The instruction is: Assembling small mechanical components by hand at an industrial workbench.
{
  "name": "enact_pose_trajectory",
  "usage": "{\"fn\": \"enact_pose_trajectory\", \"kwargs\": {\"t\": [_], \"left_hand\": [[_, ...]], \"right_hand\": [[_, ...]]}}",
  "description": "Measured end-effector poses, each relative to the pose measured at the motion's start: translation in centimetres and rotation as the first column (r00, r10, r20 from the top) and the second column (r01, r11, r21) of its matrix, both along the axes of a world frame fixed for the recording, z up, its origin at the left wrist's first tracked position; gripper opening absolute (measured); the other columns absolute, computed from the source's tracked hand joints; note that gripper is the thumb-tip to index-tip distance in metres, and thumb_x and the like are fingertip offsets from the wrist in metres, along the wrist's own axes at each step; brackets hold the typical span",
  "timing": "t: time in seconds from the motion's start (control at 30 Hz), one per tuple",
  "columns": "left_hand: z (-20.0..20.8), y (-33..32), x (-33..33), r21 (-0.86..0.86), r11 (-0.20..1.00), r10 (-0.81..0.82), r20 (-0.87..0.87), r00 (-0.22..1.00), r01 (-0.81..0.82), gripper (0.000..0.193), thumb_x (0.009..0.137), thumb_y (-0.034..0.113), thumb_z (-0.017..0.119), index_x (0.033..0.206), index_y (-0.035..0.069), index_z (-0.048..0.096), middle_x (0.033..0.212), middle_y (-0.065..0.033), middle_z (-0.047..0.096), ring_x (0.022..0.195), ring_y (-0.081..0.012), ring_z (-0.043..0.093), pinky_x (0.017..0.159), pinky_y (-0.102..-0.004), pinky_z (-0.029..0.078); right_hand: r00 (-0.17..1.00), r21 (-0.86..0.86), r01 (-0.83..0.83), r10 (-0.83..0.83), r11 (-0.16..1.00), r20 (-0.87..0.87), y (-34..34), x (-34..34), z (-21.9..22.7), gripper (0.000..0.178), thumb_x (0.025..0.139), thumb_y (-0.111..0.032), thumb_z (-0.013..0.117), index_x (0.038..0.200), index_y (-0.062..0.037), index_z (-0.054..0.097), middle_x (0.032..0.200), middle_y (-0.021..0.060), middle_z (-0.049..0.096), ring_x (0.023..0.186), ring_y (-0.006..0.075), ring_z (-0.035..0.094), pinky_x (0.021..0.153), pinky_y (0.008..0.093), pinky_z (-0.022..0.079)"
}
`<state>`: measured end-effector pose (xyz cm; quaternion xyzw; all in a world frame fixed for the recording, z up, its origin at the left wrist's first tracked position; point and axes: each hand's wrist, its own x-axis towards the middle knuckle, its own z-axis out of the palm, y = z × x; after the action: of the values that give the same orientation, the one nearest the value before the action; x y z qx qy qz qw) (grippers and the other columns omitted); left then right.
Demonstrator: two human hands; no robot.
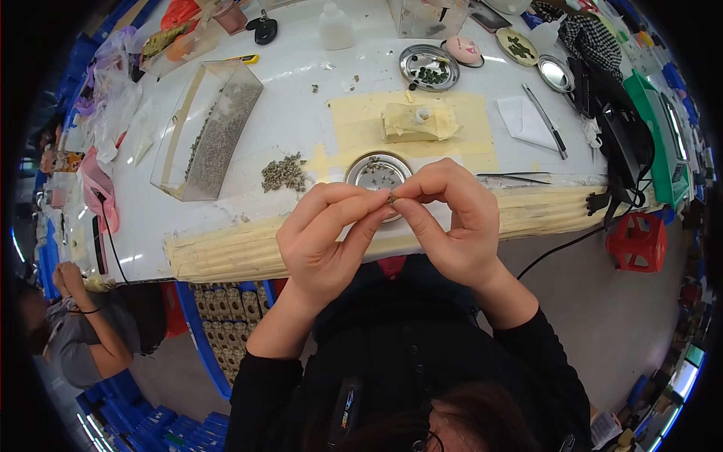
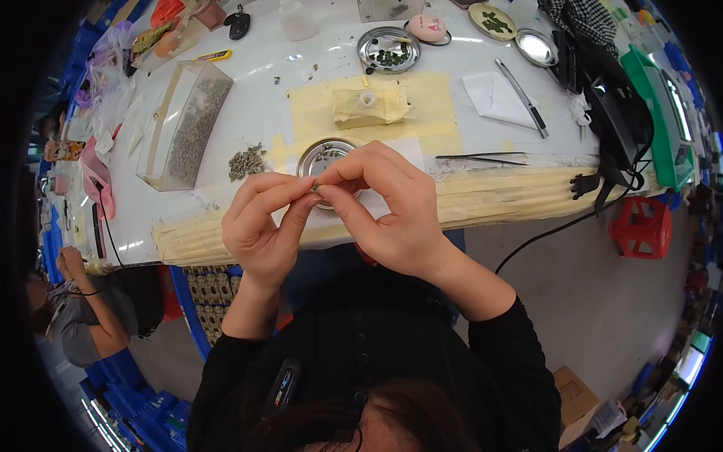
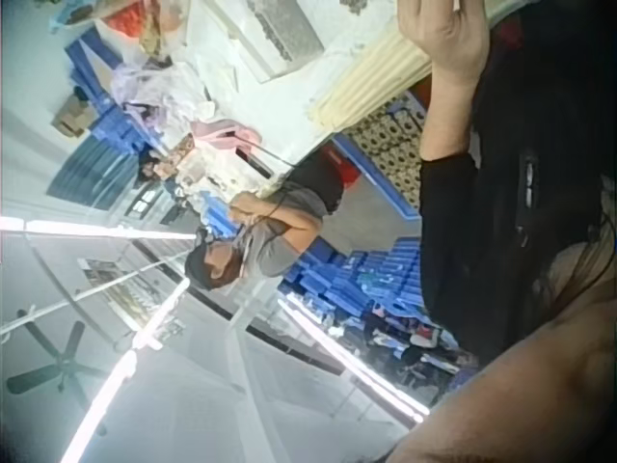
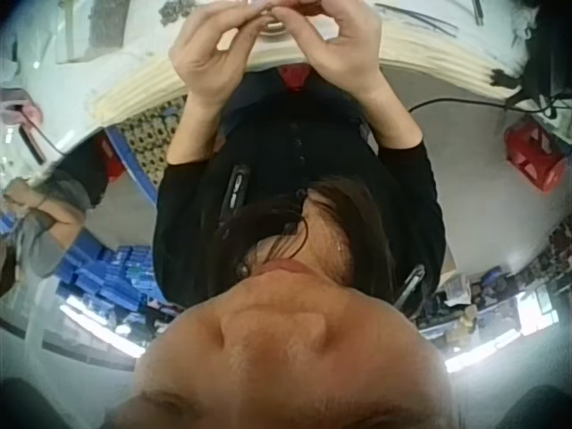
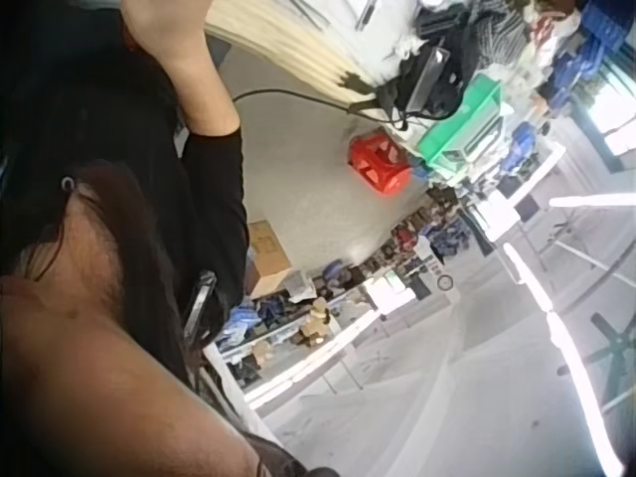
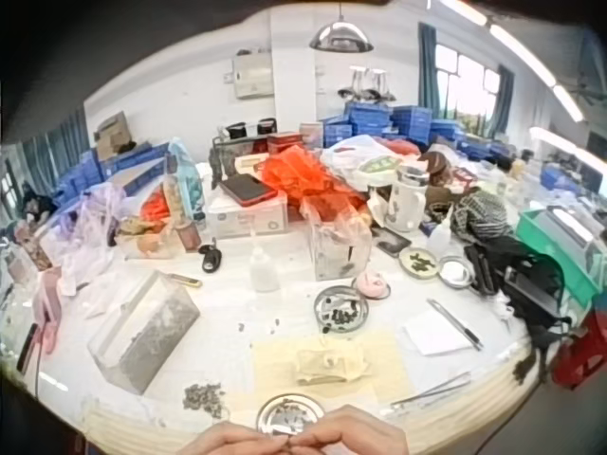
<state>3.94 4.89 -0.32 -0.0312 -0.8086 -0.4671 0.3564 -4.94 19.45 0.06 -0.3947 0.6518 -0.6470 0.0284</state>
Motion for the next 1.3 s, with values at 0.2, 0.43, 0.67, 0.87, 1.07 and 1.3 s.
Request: {"fn": "enact_pose_trajectory", "kwargs": {"t": [0.2, 0.43, 0.67, 0.87, 1.07, 1.3], "left_hand": [[0.0, -0.1, 0.0, 0.019, 1.0, 0.007, 0.01, 1.0, -0.007, 0.023, 0.073, -0.006, 0.075, 0.094, 0.0, 0.072, 0.083, -0.0087, 0.066, 0.072, -0.0162, 0.064, 0.062, -0.0249, 0.05], [-0.2, -0.2, -0.2, 0.032, 0.999, -0.025, -0.04, 0.999, 0.026, 0.021, 0.073, -0.005, 0.075, 0.093, 0.001, 0.072, 0.083, -0.0082, 0.066, 0.072, -0.0155, 0.064, 0.063, -0.0248, 0.05], [-0.8, -0.4, -0.2, 0.12, 0.991, -0.064, -0.017, 0.998, 0.066, 0.022, 0.074, -0.005, 0.074, 0.093, 0.003, 0.072, 0.086, -0.0072, 0.066, 0.075, -0.0148, 0.064, 0.065, -0.0244, 0.05], [-0.5, -0.3, -0.1, 0.138, 0.986, -0.092, 0.02, 0.996, 0.089, 0.019, 0.075, -0.005, 0.074, 0.093, 0.002, 0.072, 0.087, -0.0084, 0.065, 0.076, -0.0142, 0.064, 0.065, -0.0245, 0.05], [-0.9, -0.3, -0.2, 0.248, 0.958, -0.152, 0.027, 0.988, 0.141, 0.016, 0.076, -0.006, 0.072, 0.091, -0.001, 0.07, 0.085, -0.0091, 0.065, 0.072, -0.0137, 0.062, 0.064, -0.0248, 0.048], [-1.0, -0.4, -0.2, 0.379, 0.909, -0.218, 0.071, 0.973, 0.176, 0.016, 0.078, -0.006, 0.07, 0.093, -0.002, 0.069, 0.086, -0.0091, 0.066, 0.076, -0.0127, 0.061, 0.067, -0.024, 0.047]], "right_hand": [[0.976, 0.045, 0.063, -0.052, 0.997, -0.209, 0.1, -0.1, 0.5, 0.011, 0.079, 0.006, 0.068, 0.088, 0.0007, 0.065, 0.082, 0.0092, 0.063, 0.068, 0.0172, 0.063, 0.061, 0.0258, 0.051], [0.978, -0.023, -0.057, 0.061, 0.998, 0.201, 0.2, 0.4, -0.2, 0.008, 0.084, -0.001, 0.066, 0.092, 0.0016, 0.064, 0.085, 0.0078, 0.062, 0.073, 0.013, 0.062, 0.066, 0.0245, 0.052], [0.771, -0.128, -0.236, 0.266, 0.963, 0.579, 0.5, 0.4, -0.1, 0.013, 0.093, -0.008, 0.059, 0.098, 0.0031, 0.06, 0.089, 0.0035, 0.061, 0.078, 0.008, 0.06, 0.07, 0.0221, 0.052], [0.731, -0.159, -0.263, 0.304, 0.952, 0.611, 0.6, 0.2, -0.4, 0.012, 0.094, -0.009, 0.059, 0.097, 0.0024, 0.059, 0.087, 0.0022, 0.059, 0.076, 0.0068, 0.059, 0.068, 0.0213, 0.051], [0.707, -0.165, -0.269, 0.311, 0.949, 0.635, 0.5, 0.2, -0.7, 0.011, 0.094, -0.01, 0.059, 0.094, 0.0007, 0.057, 0.085, 0.0008, 0.057, 0.074, 0.0057, 0.057, 0.067, 0.0217, 0.05], [0.775, -0.133, -0.24, 0.273, 0.961, 0.571, 0.5, 0.2, -0.6, 0.01, 0.094, -0.009, 0.058, 0.094, 0.0009, 0.057, 0.087, 0.0011, 0.057, 0.077, 0.0057, 0.055, 0.069, 0.023, 0.05]]}}
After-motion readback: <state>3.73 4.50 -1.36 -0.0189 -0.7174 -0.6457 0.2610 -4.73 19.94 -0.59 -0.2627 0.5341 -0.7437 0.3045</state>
